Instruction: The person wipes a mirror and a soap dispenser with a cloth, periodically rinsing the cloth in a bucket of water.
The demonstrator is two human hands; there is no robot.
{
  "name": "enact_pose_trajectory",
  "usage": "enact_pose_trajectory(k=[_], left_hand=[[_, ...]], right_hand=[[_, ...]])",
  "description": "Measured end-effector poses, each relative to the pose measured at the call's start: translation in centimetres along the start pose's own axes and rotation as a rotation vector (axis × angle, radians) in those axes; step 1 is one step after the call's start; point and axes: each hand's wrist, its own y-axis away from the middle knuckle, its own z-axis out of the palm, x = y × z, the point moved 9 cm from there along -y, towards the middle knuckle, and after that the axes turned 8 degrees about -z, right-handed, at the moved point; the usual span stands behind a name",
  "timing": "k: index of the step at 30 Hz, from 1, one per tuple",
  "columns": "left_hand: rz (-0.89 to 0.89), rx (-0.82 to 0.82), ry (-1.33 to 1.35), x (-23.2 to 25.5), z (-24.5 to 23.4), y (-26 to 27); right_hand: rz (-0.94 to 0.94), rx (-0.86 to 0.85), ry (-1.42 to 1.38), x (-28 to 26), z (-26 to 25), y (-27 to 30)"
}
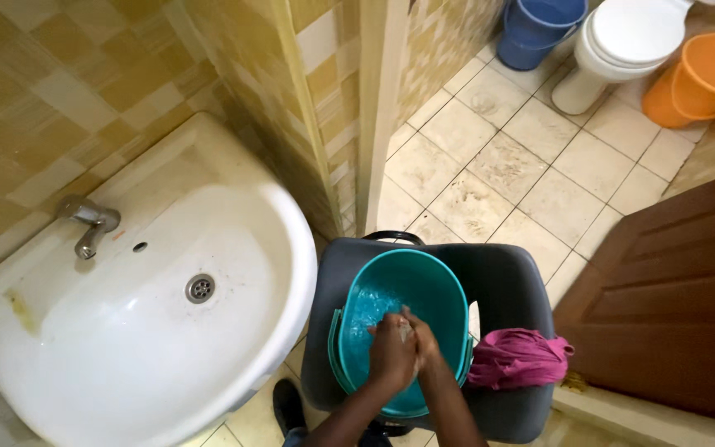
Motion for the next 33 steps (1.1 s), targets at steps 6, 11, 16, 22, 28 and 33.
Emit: enact_pose_trajectory(k=[6,11,16,22,28,33], left_hand=[[0.261,-0.143,-0.211,3.9,1.6,3.5],[0.487,-0.025,-0.206,6.5,0.3,5.4],[0.418,-0.031,-0.356,7.5,0.5,5.4],[0.374,-0.025,-0.454,8.3,-0.3,6.2],[0.371,0.080,-0.465,8.2,-0.5,5.7],[0.241,0.089,-0.213,8.7,-3.1,5.3]], right_hand=[[0.216,-0.407,-0.269,1.2,-3.0,-1.9],[0.161,-0.497,-0.279,1.0,-2.9,-1.7],[0.103,-0.585,-0.330,0.5,-1.8,-0.4],[0.049,-0.694,-0.383,0.2,-0.6,0.9],[-0.264,-0.438,-0.181,-0.6,-2.2,-0.8],[-0.430,-0.191,-0.226,-3.8,-2.5,0.2]])
